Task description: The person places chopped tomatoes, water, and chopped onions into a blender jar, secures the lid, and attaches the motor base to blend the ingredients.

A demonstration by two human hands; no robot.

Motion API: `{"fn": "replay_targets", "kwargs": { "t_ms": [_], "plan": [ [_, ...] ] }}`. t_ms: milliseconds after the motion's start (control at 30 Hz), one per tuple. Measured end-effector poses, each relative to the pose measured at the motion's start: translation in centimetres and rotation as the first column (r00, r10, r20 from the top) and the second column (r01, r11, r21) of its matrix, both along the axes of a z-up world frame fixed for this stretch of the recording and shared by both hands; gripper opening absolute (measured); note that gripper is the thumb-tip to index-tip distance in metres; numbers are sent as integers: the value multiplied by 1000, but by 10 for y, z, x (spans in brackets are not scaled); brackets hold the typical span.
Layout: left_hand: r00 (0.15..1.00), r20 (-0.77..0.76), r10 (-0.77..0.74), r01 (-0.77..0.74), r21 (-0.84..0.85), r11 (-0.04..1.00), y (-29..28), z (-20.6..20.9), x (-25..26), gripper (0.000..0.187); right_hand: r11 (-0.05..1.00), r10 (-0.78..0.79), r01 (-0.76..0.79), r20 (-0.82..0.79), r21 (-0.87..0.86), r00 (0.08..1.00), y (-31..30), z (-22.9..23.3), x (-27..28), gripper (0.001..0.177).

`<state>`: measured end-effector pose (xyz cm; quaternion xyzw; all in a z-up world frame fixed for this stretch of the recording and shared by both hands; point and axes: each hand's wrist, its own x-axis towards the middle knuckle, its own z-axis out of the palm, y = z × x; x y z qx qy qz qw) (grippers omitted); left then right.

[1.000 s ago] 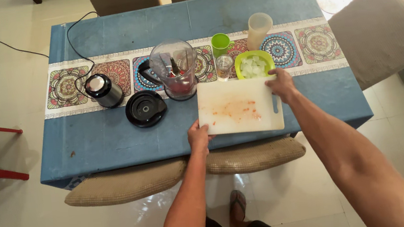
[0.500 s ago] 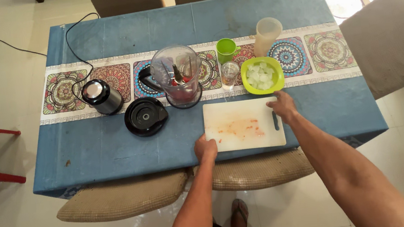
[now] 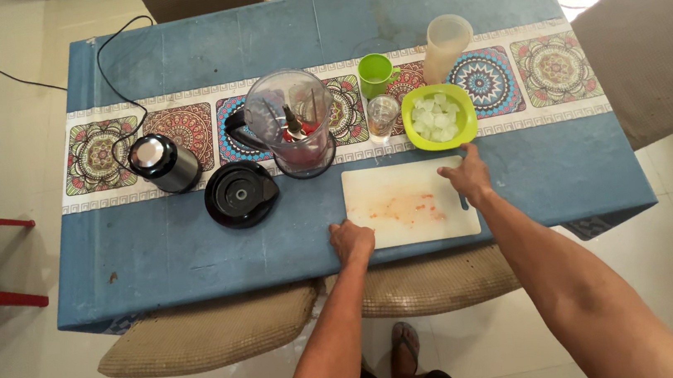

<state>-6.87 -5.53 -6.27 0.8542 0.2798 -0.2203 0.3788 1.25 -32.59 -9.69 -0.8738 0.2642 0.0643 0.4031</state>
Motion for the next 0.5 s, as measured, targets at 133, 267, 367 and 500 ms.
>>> {"fn": "replay_targets", "kwargs": {
  "t_ms": [133, 267, 367, 500],
  "plan": [
    [1000, 4, -18, 18, 25, 1000, -2, -2, 2, 47, 995, 61, -58, 44, -83, 997, -2, -5, 1, 87],
    [997, 71, -30, 26, 54, 998, -6, -4, 6, 52, 955, 220, -170, 195, -243, 956, -3, -12, 6, 76],
    [948, 297, -117, 108, 48, 993, -9, -5, 17, 63, 931, 330, -242, 348, -272, 878, 7, -4, 10, 71],
    [825, 546, -146, 194, -31, 981, -12, 0, 37, 67, 961, 275, -252, 336, -112, 901, 40, 22, 17, 76]
  ]
}}
